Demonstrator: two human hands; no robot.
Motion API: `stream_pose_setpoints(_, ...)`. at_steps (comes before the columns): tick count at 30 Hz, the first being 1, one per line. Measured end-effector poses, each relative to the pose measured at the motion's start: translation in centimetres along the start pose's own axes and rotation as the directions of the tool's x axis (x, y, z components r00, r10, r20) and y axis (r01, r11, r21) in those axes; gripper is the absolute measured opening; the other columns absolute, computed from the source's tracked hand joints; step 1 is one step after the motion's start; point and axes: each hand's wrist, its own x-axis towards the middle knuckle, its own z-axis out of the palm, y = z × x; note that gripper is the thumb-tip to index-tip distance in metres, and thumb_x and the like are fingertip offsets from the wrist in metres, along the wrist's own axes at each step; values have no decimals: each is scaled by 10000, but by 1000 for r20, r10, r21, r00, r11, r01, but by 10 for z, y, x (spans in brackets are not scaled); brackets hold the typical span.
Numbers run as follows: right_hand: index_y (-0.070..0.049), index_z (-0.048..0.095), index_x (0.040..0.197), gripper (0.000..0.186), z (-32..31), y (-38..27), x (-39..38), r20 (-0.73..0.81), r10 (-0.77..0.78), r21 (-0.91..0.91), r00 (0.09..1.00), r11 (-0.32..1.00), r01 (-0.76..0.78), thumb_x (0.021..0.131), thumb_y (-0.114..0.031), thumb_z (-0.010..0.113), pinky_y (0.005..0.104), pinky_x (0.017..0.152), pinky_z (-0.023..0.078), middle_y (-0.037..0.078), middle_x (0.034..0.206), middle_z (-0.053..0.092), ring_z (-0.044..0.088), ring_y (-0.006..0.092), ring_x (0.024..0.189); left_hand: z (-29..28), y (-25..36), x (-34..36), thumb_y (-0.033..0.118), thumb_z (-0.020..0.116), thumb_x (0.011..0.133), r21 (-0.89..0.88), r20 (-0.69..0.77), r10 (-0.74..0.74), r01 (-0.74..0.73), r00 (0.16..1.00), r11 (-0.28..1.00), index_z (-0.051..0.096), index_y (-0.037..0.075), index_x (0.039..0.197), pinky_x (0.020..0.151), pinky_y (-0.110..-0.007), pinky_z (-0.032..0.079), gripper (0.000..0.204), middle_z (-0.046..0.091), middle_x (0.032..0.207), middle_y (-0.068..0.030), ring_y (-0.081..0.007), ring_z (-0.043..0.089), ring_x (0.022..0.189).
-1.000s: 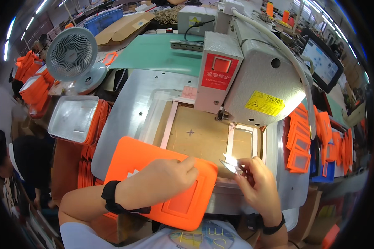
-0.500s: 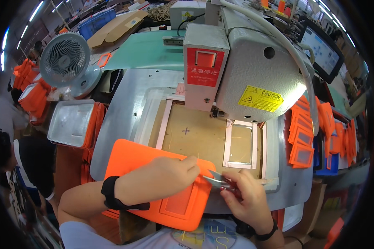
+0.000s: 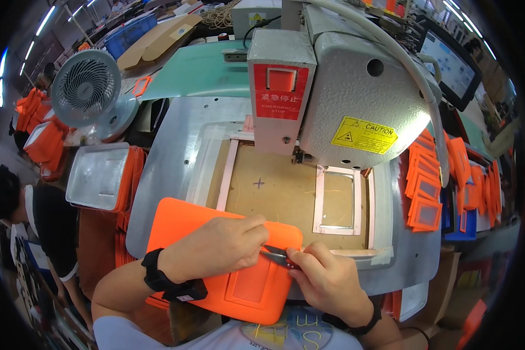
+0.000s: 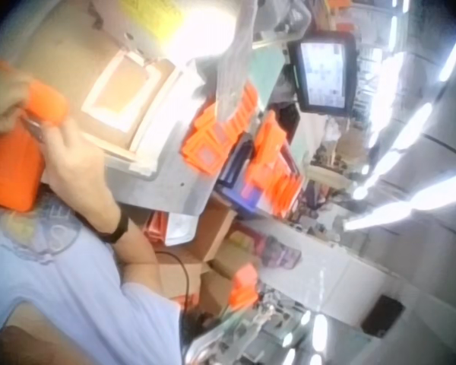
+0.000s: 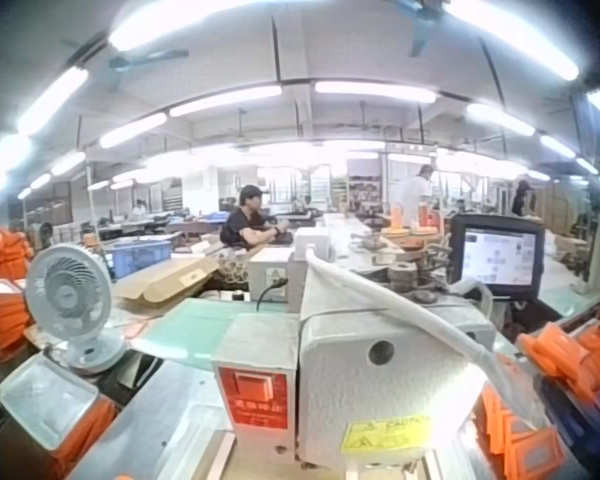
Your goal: Sewing the base and flaps of orange medical bags using an industrial sewing machine.
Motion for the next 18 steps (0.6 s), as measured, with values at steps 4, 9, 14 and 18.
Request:
stream_pose_setpoints(4,-53,626,1038,329,1,0,4,15,-15,-5,1000,1000,15,746,-136,754,314,478,462,61,807,537,597,192,574,-2,-1,-3,-7,643,764,-80,-39,-26,23,999,997,529,33,810,554,-350,459,129,508,778,-86,-264,547,629)
stream_pose_setpoints(9,-59,595,983,281,-4,-3,11,89,-9,-33,996,999,12,761,-147,744,326,474,461,62,824,549,609,197,579,-5,1,-5,-11,638,765,-132,-70,-41,32,997,991,525,38,807,560,-344,447,130,500,779,-81,-254,529,635)
stream_pose_setpoints(14,-72,584,954,244,-6,-4,14,118,1,-60,993,998,6,776,-151,730,347,471,463,64,839,566,611,226,577,-4,1,-7,0,629,775,-124,-82,-43,32,996,992,520,39,804,562,-342,440,119,494,784,-79,-252,515,630)
stream_pose_setpoints(18,-74,589,966,233,-6,-3,14,106,49,10,993,999,-50,781,-125,722,349,493,477,67,827,581,617,251,594,-4,2,-8,4,624,780,-127,-86,-50,39,995,991,522,38,808,566,-341,438,112,495,790,-82,-254,516,635)
